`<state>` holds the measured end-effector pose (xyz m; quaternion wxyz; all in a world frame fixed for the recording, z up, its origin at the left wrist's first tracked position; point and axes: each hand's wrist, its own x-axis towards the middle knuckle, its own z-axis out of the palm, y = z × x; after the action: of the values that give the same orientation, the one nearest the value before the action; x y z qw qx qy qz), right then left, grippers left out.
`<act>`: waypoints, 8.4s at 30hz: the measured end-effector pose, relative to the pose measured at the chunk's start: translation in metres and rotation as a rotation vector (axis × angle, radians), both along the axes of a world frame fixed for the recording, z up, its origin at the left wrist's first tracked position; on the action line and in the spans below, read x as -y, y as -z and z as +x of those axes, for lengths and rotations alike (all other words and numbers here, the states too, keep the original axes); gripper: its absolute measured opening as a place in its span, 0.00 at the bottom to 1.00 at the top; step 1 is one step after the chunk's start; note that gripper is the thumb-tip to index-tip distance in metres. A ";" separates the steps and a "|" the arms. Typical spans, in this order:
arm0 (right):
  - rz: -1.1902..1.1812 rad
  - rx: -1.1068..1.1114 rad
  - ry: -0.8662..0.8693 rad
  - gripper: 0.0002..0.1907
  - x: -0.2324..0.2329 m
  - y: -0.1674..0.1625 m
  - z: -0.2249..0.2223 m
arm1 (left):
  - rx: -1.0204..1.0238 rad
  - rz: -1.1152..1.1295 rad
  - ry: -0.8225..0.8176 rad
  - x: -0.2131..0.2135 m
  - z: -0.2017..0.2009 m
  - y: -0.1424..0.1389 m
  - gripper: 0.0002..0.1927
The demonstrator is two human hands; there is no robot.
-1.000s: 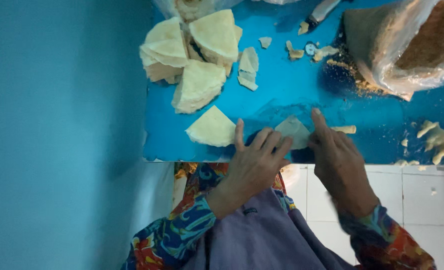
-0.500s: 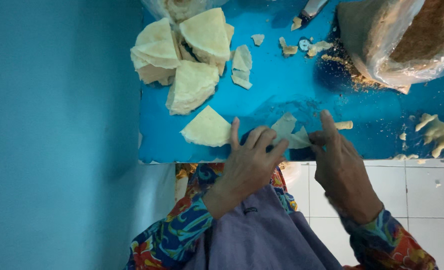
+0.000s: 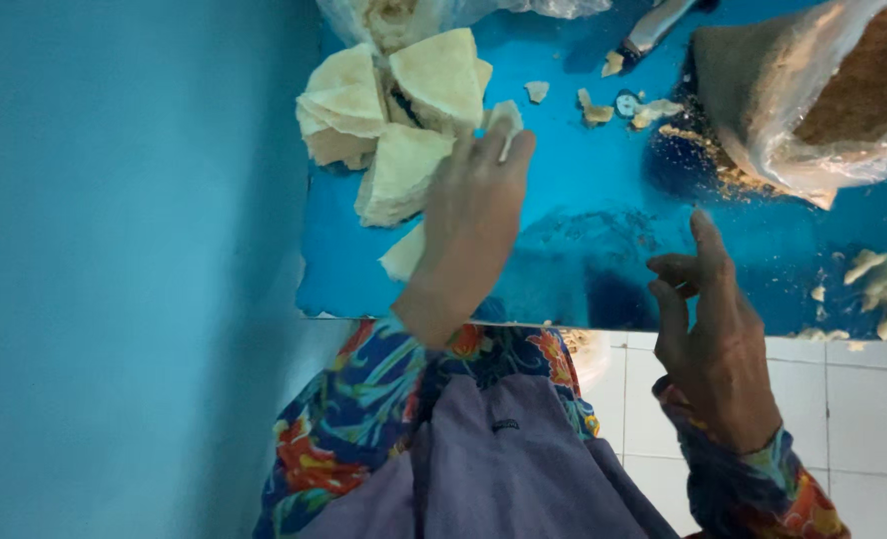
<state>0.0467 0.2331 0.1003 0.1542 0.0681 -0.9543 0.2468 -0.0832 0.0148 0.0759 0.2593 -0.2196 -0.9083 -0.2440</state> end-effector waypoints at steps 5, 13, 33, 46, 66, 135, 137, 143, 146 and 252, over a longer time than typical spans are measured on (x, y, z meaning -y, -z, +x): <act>-0.155 0.013 -0.118 0.37 0.035 0.012 -0.013 | 0.035 0.025 -0.160 0.065 0.049 -0.014 0.21; -0.170 0.020 -0.435 0.36 0.134 0.031 -0.057 | 0.348 0.175 -0.288 0.099 0.087 0.006 0.12; -1.277 0.181 -0.145 0.27 0.025 -0.003 -0.058 | 0.282 0.158 -0.200 0.083 0.078 0.013 0.23; 0.202 -0.080 0.272 0.26 -0.108 0.007 0.024 | 0.141 -0.005 0.403 0.002 0.083 0.041 0.15; 0.432 -0.053 0.156 0.30 -0.093 0.016 0.012 | 0.149 0.033 0.520 0.006 0.080 0.062 0.17; -0.152 0.138 -0.193 0.10 -0.063 -0.008 -0.062 | 0.192 0.320 0.357 0.002 0.083 0.046 0.12; -0.352 0.385 -0.175 0.26 -0.018 0.014 -0.055 | 0.178 0.298 0.351 0.002 0.083 0.048 0.10; 0.156 -0.013 -0.472 0.28 0.012 0.036 -0.040 | 0.197 0.292 0.337 0.002 0.082 0.050 0.09; 0.230 -0.057 -0.407 0.32 0.003 0.039 -0.022 | 0.217 0.297 0.330 0.003 0.083 0.049 0.09; 0.453 -0.198 0.069 0.33 0.005 0.043 -0.045 | 0.103 -0.224 -0.209 0.064 0.075 0.024 0.25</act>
<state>0.0019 0.2285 0.0569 0.2358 0.0923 -0.9673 0.0131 -0.0085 -0.0494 0.0523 0.2105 -0.1387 -0.9597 -0.1240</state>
